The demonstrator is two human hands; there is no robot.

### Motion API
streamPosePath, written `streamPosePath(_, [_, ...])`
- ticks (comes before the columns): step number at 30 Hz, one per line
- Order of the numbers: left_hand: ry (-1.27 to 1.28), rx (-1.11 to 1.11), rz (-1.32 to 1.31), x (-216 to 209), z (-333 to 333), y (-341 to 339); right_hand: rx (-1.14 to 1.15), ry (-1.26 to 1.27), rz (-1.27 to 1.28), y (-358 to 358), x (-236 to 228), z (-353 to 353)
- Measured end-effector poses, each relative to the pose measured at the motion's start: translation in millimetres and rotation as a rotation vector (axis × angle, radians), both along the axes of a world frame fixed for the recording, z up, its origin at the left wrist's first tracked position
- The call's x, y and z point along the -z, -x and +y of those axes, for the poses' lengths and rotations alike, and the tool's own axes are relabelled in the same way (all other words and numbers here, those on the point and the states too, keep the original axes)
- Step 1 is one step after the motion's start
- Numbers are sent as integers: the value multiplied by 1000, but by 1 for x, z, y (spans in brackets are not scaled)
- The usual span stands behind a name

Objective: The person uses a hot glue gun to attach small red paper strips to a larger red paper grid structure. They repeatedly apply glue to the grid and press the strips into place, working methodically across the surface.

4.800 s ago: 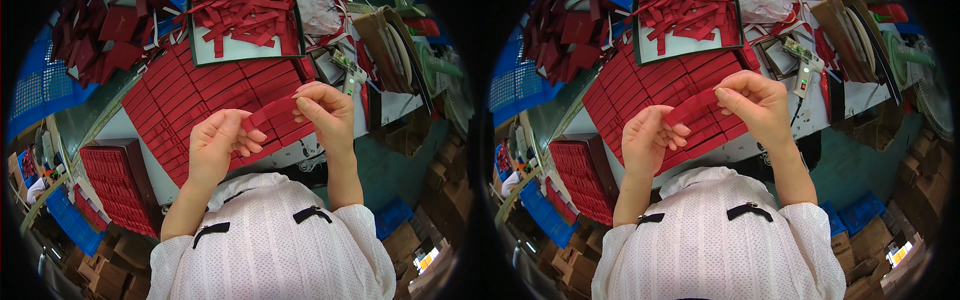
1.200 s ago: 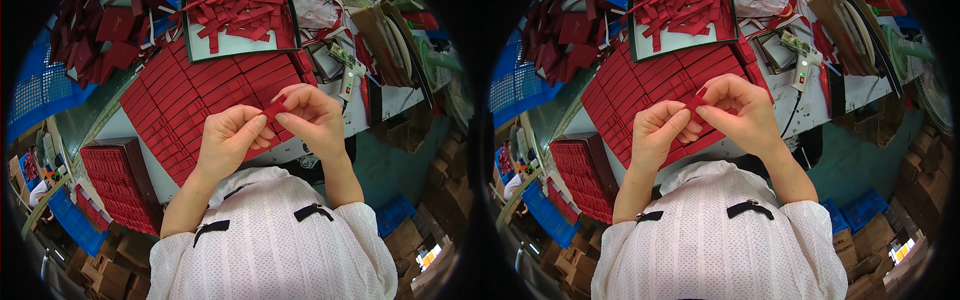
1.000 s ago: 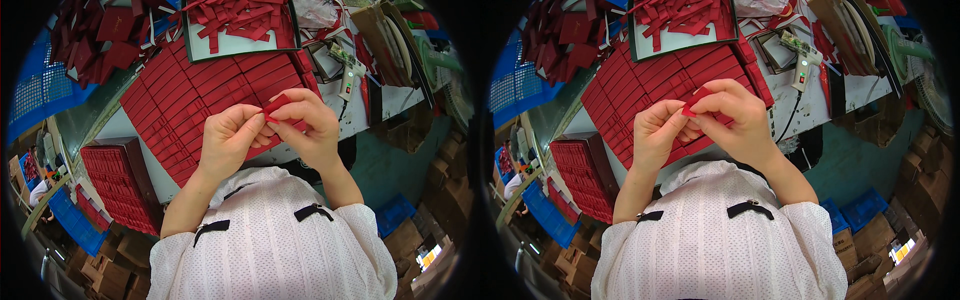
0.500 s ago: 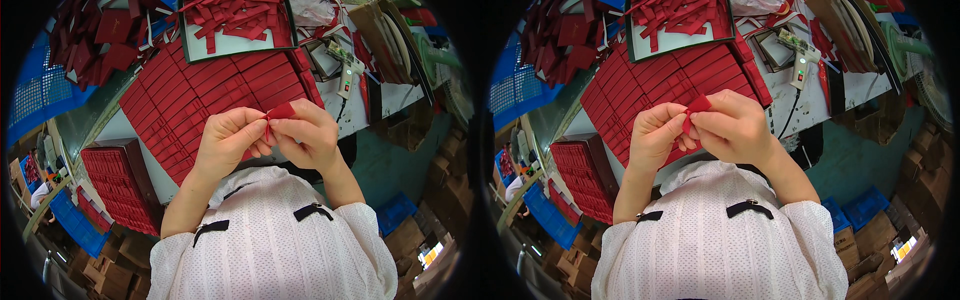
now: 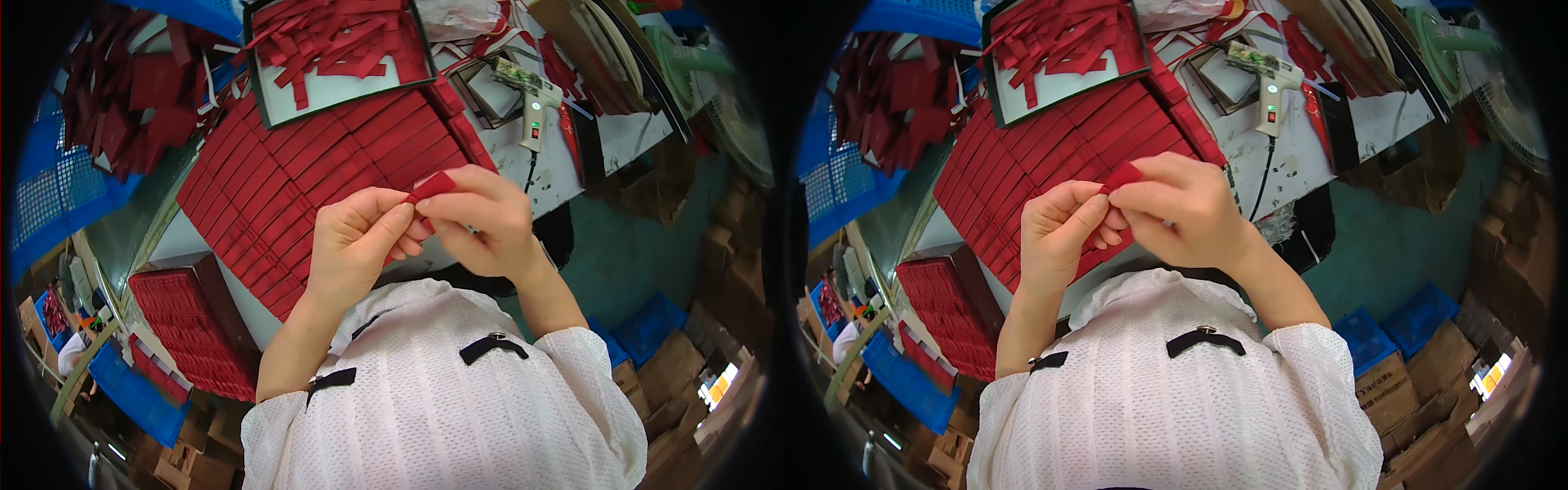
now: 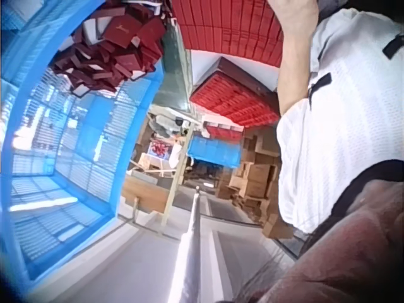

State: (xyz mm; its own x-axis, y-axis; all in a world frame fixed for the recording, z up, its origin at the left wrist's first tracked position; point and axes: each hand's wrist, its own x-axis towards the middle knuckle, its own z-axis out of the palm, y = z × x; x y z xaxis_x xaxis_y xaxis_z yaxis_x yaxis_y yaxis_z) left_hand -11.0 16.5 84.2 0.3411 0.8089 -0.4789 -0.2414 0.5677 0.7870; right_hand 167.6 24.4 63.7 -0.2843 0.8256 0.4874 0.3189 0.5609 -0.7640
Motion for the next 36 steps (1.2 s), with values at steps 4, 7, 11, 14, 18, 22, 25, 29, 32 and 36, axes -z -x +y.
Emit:
streamPosePath(4, [-7, -82, 151, 3, 9, -8, 842, 331, 297, -60, 51, 10])
streamPosePath(7, [11, -57, 130, 6, 18, -14, 1072, 187, -363, -136, 139, 17])
streamPosePath(11, [9, -78, 110, 14, 20, -17, 832, 719, 211, -124, 124, 39])
streamPosePath(14, [30, -71, 125, 16, 22, -17, 708, 907, 511, -120, 114, 41])
streamPosePath(18, [44, -63, 130, 17, 31, -22, 425, 1180, 903, -139, 118, 42])
streamPosePath(22, [56, -57, 137, 23, 42, -29, 501, 1052, 788, -128, 113, 30])
streamPosePath(25, [74, -51, 131, 28, 47, -33, 550, 903, 763, -114, 95, 10])
streamPosePath(29, [71, -40, 141, 34, 50, -40, 540, 798, 648, -110, 75, -4])
streamPosePath(32, [77, -37, 134, 34, 49, -43, 458, 858, 542, -107, 46, -17])
streamPosePath(36, [80, -31, 130, 31, 47, -45, 494, 909, 680, -93, 17, -40])
